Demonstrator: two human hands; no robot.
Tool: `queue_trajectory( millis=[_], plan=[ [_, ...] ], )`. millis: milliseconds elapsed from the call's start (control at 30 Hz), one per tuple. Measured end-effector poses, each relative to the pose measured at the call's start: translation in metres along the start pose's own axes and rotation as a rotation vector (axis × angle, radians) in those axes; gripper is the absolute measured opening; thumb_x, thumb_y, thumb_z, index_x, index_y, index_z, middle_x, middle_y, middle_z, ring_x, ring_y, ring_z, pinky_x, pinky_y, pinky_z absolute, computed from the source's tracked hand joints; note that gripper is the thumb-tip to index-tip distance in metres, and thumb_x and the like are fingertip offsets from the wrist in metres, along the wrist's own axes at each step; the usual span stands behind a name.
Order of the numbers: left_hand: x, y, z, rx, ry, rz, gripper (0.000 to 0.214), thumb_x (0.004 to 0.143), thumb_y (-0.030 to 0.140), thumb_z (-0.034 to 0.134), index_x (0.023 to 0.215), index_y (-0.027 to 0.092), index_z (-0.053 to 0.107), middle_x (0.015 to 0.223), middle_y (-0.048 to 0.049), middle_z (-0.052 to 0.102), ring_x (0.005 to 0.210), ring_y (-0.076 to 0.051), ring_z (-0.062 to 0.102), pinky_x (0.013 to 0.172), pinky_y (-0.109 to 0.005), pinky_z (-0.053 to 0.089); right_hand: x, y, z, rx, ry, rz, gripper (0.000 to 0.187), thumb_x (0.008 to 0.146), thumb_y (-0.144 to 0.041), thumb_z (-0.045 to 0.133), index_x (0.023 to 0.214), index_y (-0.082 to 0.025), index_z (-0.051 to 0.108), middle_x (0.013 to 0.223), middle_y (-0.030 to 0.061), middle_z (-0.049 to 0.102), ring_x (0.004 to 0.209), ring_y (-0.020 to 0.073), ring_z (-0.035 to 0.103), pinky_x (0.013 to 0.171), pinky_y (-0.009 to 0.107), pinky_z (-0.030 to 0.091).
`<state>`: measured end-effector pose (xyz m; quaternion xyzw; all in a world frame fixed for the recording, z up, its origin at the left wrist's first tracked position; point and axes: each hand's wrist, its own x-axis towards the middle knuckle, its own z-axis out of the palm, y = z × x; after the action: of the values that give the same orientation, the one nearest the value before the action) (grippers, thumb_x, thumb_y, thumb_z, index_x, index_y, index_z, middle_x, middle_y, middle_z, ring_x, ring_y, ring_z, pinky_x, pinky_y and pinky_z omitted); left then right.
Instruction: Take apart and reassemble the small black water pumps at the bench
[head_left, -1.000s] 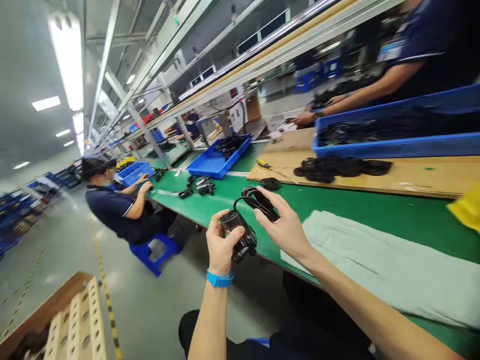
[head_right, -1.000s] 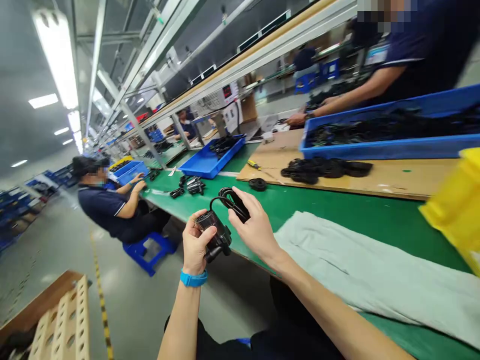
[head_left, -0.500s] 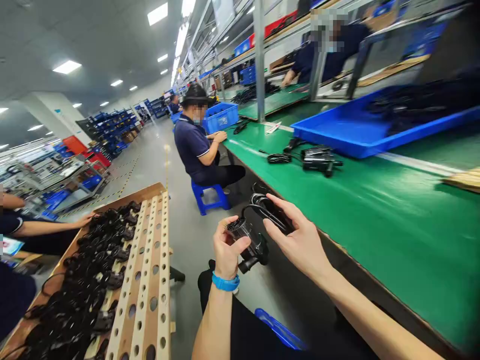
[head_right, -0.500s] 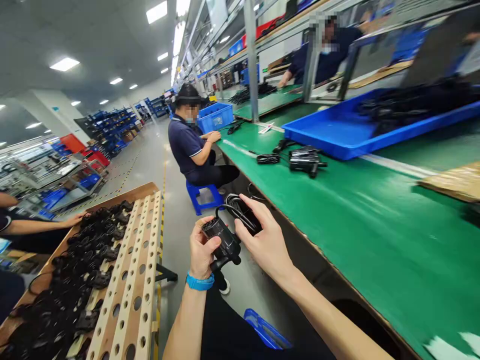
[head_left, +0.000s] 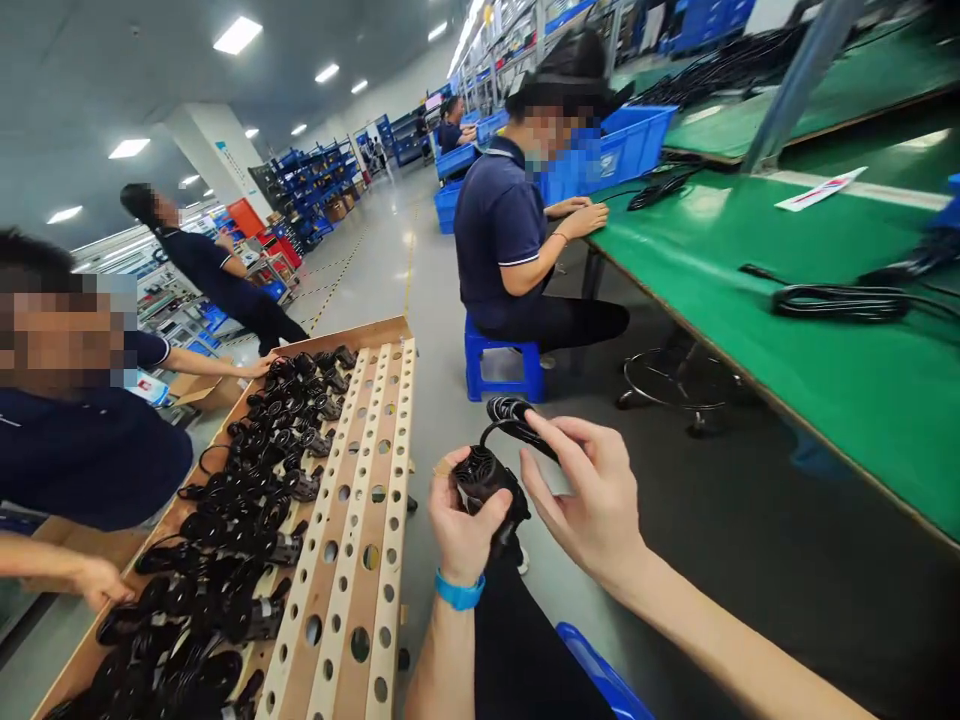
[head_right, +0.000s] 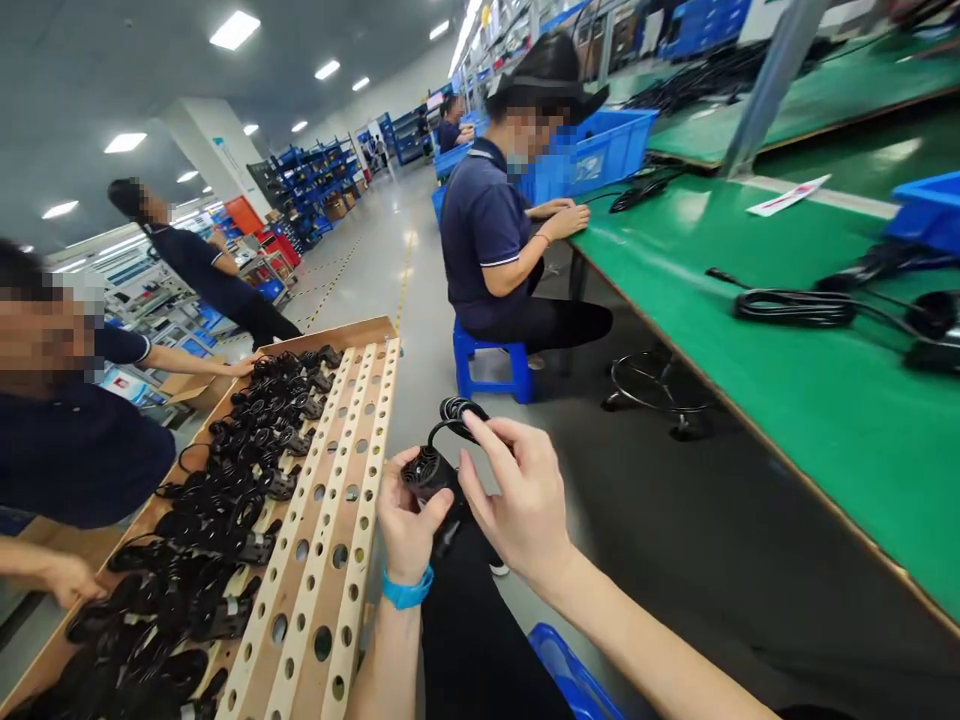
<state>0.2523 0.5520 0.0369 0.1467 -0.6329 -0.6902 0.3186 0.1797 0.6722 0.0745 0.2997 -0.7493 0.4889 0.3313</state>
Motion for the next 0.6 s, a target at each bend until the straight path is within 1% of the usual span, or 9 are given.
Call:
queue_trajectory(
  millis=[33,100,200,300,400,467,500,533,600],
  plan=[
    [-0.002,-0.002,-0.003,0.090,0.054,0.046,0.056,0.071,0.037,0.087,0.120,0.020,0.064,0.112,-0.0100,0.073,0.102,-0.025,0.071,0.092,-0.039,0.057,-0.003,-0.005,0.006,0.071,-0.032,0.022,0.034,0.094,-0.023,0.063,0.128,-0.025,0.066,0.104,0.0103,0.068,0.096,0.0255,0.066,0.084,0.042,0.057],
    [-0.007,-0.004,-0.011,0.253,0.146,0.155,0.049,0.076,0.035,0.084,0.120,0.022,0.066,0.117,-0.0109,0.072,0.108,-0.026,0.069,0.097,-0.042,0.056,-0.011,-0.014,0.020,0.264,-0.183,0.164,0.023,0.096,-0.030,0.061,0.117,-0.025,0.070,0.098,0.0080,0.070,0.091,0.0234,0.068,0.080,0.039,0.058],
    [-0.013,-0.005,-0.028,0.459,0.211,0.385,0.047,0.077,0.031,0.085,0.120,0.027,0.068,0.117,-0.0107,0.073,0.112,-0.029,0.068,0.104,-0.048,0.051,-0.027,-0.023,0.044,0.572,-0.474,0.482,0.028,0.096,-0.044,0.057,0.107,-0.024,0.074,0.108,0.0084,0.075,0.105,0.0268,0.070,0.093,0.042,0.059],
    [-0.015,-0.002,-0.048,0.626,0.206,0.552,0.055,0.071,0.032,0.089,0.122,0.029,0.068,0.117,-0.0108,0.074,0.109,-0.032,0.070,0.106,-0.053,0.049,-0.043,-0.026,0.068,0.818,-0.640,0.738,0.034,0.096,-0.048,0.056,0.114,-0.026,0.075,0.120,0.0082,0.075,0.119,0.0301,0.067,0.106,0.046,0.054],
    [-0.019,0.004,-0.067,0.814,0.221,0.555,0.045,0.074,0.033,0.085,0.116,0.028,0.072,0.117,-0.0116,0.074,0.105,-0.033,0.070,0.100,-0.052,0.052,-0.053,-0.033,0.088,1.013,-0.744,0.897,0.036,0.095,-0.046,0.057,0.122,-0.029,0.073,0.128,0.0114,0.072,0.124,0.0334,0.065,0.101,0.047,0.058],
    [-0.024,0.010,-0.079,0.924,0.281,0.532,0.034,0.077,0.032,0.080,0.110,0.028,0.076,0.113,-0.0113,0.075,0.102,-0.032,0.070,0.098,-0.051,0.053,-0.056,-0.041,0.097,1.071,-0.845,0.933,0.037,0.095,-0.044,0.054,0.125,-0.030,0.072,0.130,0.0124,0.071,0.124,0.0354,0.065,0.095,0.048,0.061],
    [-0.029,0.013,-0.084,0.960,0.317,0.519,0.031,0.078,0.033,0.079,0.108,0.028,0.077,0.112,-0.0108,0.075,0.102,-0.032,0.071,0.098,-0.050,0.053,-0.058,-0.046,0.100,1.072,-0.896,0.912,0.038,0.096,-0.044,0.052,0.126,-0.031,0.072,0.130,0.0118,0.071,0.123,0.0357,0.066,0.093,0.048,0.062],
    [-0.034,0.016,-0.090,0.980,0.348,0.505,0.030,0.078,0.035,0.079,0.107,0.028,0.077,0.112,-0.0102,0.076,0.101,-0.032,0.071,0.098,-0.049,0.053,-0.060,-0.051,0.103,1.061,-0.942,0.852,0.040,0.098,-0.044,0.048,0.129,-0.033,0.070,0.131,0.0104,0.070,0.122,0.0350,0.067,0.093,0.047,0.063],
    [-0.046,0.025,-0.104,0.982,0.406,0.459,0.032,0.077,0.040,0.080,0.107,0.028,0.077,0.115,-0.0091,0.076,0.102,-0.031,0.071,0.098,-0.048,0.054,-0.066,-0.063,0.106,1.016,-1.036,0.576,0.045,0.102,-0.045,0.038,0.140,-0.037,0.060,0.137,0.0072,0.067,0.124,0.0323,0.066,0.096,0.045,0.062]
  ],
)
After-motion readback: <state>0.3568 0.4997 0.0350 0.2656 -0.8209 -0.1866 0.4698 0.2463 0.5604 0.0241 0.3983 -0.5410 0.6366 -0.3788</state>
